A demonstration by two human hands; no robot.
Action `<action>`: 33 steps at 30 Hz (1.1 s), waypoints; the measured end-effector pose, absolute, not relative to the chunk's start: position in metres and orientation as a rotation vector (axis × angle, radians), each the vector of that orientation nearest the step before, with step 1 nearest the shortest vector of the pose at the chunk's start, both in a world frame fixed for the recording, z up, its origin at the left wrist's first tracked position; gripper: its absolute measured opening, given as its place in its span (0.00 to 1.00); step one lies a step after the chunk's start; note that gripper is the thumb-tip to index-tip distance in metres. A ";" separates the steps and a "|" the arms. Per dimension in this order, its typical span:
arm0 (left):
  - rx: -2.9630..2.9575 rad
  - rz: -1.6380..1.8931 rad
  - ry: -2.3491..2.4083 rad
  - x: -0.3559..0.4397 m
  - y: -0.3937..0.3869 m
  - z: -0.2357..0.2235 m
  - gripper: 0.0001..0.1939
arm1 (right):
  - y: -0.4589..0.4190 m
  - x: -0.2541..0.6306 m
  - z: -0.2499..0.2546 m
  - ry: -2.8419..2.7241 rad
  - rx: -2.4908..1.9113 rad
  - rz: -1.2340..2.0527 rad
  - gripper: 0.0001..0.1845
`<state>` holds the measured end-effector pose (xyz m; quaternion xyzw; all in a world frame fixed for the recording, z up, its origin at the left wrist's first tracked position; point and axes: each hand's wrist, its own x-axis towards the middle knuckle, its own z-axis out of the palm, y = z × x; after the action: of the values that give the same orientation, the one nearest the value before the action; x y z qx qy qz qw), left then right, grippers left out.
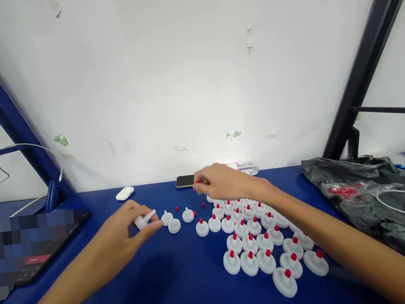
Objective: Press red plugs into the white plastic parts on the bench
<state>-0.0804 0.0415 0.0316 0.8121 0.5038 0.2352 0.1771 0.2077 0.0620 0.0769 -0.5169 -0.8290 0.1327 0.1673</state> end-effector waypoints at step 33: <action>2.358 0.706 1.293 -0.044 0.018 0.011 0.17 | 0.035 0.174 0.071 -2.407 -1.157 0.473 0.22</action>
<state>-0.0435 0.0178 0.0112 0.8343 0.4575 0.2498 0.1795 0.1737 0.0352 0.0711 -0.4169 -0.8670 0.1702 0.2133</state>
